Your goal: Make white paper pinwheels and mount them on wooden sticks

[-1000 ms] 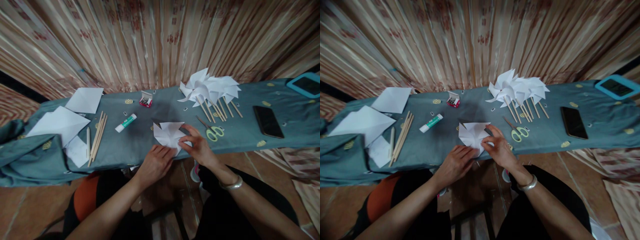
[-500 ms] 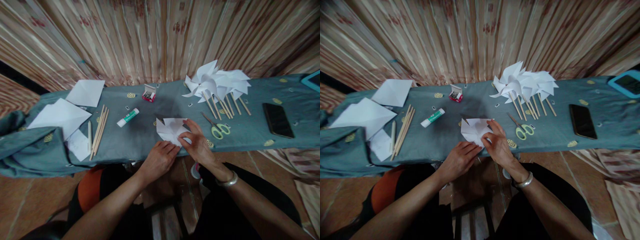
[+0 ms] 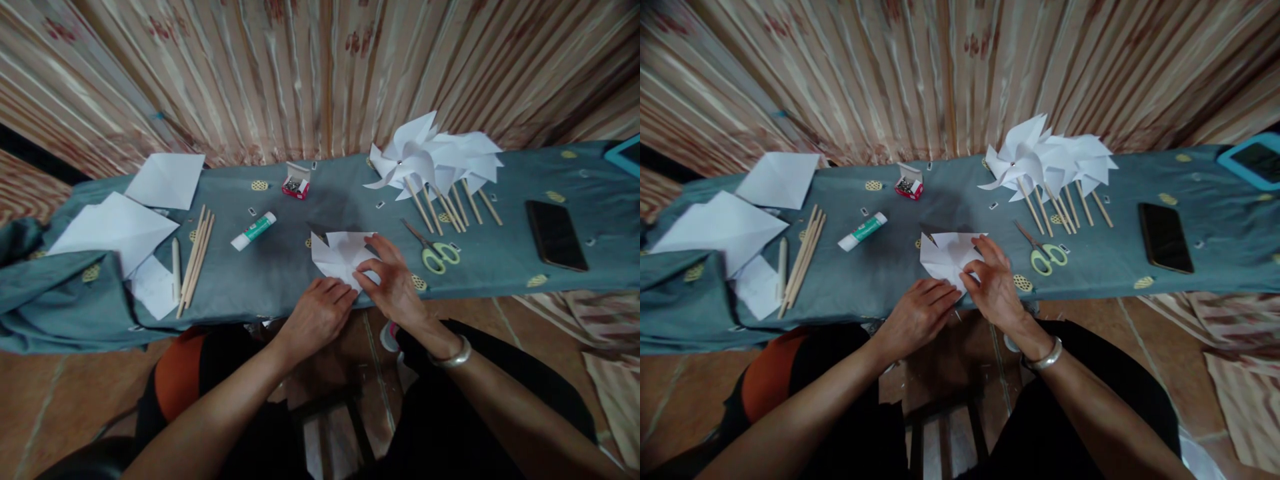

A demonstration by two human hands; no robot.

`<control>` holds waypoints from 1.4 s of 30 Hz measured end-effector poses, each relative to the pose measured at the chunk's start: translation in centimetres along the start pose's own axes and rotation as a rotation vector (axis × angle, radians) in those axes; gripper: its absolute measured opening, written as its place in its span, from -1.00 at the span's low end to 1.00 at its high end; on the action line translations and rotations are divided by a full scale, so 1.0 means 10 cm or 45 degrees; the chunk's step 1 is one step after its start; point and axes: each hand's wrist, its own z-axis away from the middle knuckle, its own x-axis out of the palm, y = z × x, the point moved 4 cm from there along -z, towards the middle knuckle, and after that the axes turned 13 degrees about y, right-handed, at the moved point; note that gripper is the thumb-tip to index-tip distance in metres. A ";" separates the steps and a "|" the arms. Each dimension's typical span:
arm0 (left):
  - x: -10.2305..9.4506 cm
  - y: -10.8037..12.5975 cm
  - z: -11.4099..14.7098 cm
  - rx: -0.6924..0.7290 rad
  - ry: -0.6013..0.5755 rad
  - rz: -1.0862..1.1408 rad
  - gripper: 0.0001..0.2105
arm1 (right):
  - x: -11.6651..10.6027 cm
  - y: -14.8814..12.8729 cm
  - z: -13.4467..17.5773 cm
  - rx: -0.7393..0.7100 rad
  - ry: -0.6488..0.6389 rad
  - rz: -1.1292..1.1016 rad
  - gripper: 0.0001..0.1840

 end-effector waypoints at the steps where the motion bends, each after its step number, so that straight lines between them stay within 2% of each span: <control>1: 0.00 0.00 0.00 -0.003 0.000 0.004 -0.76 | 0.00 0.00 0.00 0.005 -0.006 0.001 -0.83; 10: 0.01 0.00 -0.01 -0.006 0.012 0.031 -0.77 | 0.01 -0.04 0.03 -0.053 -0.058 0.052 -0.82; 19: 0.01 -0.01 -0.02 -0.009 0.025 0.038 -0.78 | 0.01 -0.06 0.03 -0.087 -0.033 0.087 -0.80; 29: 0.01 -0.01 -0.02 -0.007 0.035 0.041 -0.79 | 0.05 -0.11 0.11 -0.232 -0.157 0.174 -0.68; 35: -0.01 0.00 -0.03 -0.043 0.043 0.079 -0.80 | 0.10 -0.14 0.17 -0.330 -0.158 0.235 -0.70; 39: -0.04 0.01 -0.02 -0.042 0.087 0.088 -0.81 | 0.12 -0.15 0.19 -0.353 -0.158 0.212 -0.66; 42: -0.10 -0.10 -0.03 -0.080 0.180 0.114 -0.82 | 0.14 -0.15 0.20 -0.345 -0.172 0.150 -0.59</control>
